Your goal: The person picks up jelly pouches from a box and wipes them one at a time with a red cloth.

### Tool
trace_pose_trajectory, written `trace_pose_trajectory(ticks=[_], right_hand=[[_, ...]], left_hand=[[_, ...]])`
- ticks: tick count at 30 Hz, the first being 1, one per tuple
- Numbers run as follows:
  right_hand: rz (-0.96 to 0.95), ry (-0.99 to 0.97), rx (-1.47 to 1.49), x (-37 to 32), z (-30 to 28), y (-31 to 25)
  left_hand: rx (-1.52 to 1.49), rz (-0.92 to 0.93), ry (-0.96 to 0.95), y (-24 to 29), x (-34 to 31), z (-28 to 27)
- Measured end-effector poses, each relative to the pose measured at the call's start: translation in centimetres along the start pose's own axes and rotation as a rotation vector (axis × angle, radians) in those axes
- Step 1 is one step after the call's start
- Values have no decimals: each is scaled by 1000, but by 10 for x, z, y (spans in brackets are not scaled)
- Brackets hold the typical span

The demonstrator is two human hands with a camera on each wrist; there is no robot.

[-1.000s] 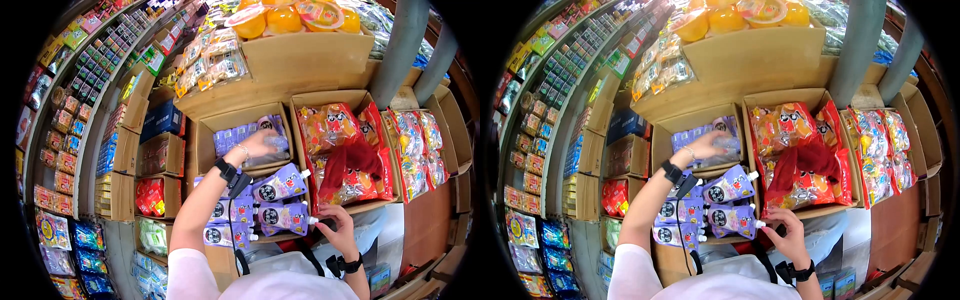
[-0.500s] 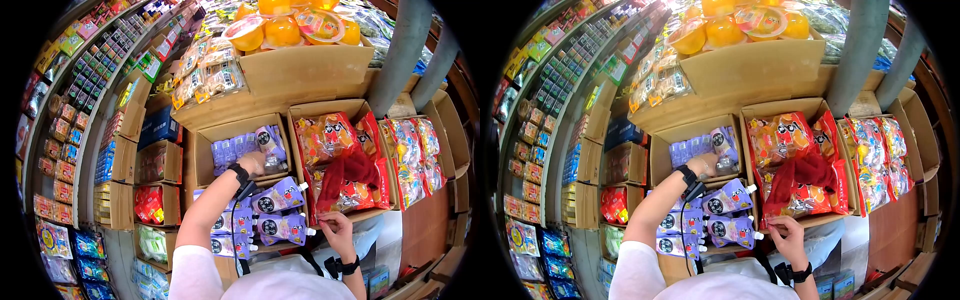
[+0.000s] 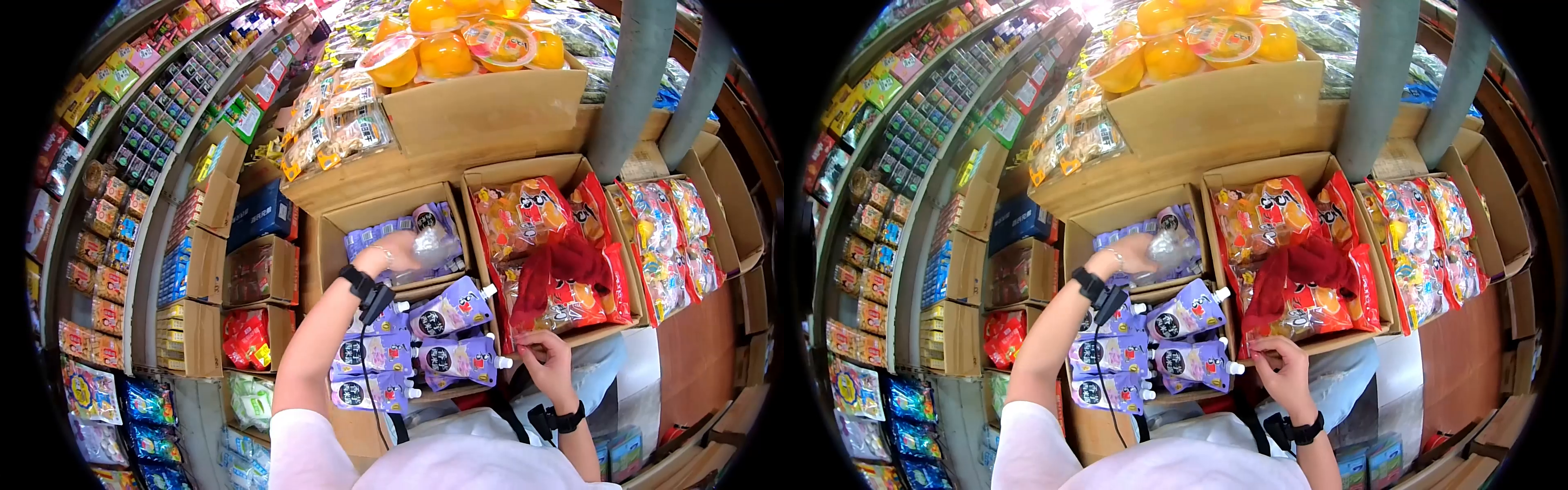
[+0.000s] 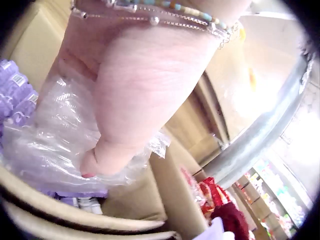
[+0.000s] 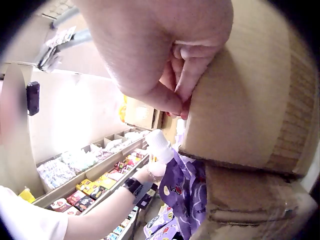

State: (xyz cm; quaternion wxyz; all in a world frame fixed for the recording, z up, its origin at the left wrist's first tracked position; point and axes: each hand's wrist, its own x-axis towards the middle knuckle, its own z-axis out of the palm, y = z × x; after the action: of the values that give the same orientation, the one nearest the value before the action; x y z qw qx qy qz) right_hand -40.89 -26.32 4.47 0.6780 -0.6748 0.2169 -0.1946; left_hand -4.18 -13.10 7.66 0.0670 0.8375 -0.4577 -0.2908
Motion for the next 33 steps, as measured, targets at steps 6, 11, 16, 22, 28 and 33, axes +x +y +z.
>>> trace_pose_trajectory(ticks=[6, 11, 16, 22, 28, 33], right_hand=[[-36, -7, 92, -4, 1, -8], [-47, -118, 178, -2, 33, -61], [102, -261, 118, 1, 56, -56], [38, -191, -38, -11, 60, -43], [71, -68, 139, -22, 66, -31], [-184, -120, -407, -15, 55, -59]], left_hand=[[-355, 54, 417, 38, -80, -15], [-1122, 27, 424, 99, -146, 37], [-1449, 31, 411, 130, -160, 115], [-1618, 113, 307, 133, -167, 135], [-1713, 119, 312, 144, -158, 142], [-1789, 97, 322, 146, -153, 145]])
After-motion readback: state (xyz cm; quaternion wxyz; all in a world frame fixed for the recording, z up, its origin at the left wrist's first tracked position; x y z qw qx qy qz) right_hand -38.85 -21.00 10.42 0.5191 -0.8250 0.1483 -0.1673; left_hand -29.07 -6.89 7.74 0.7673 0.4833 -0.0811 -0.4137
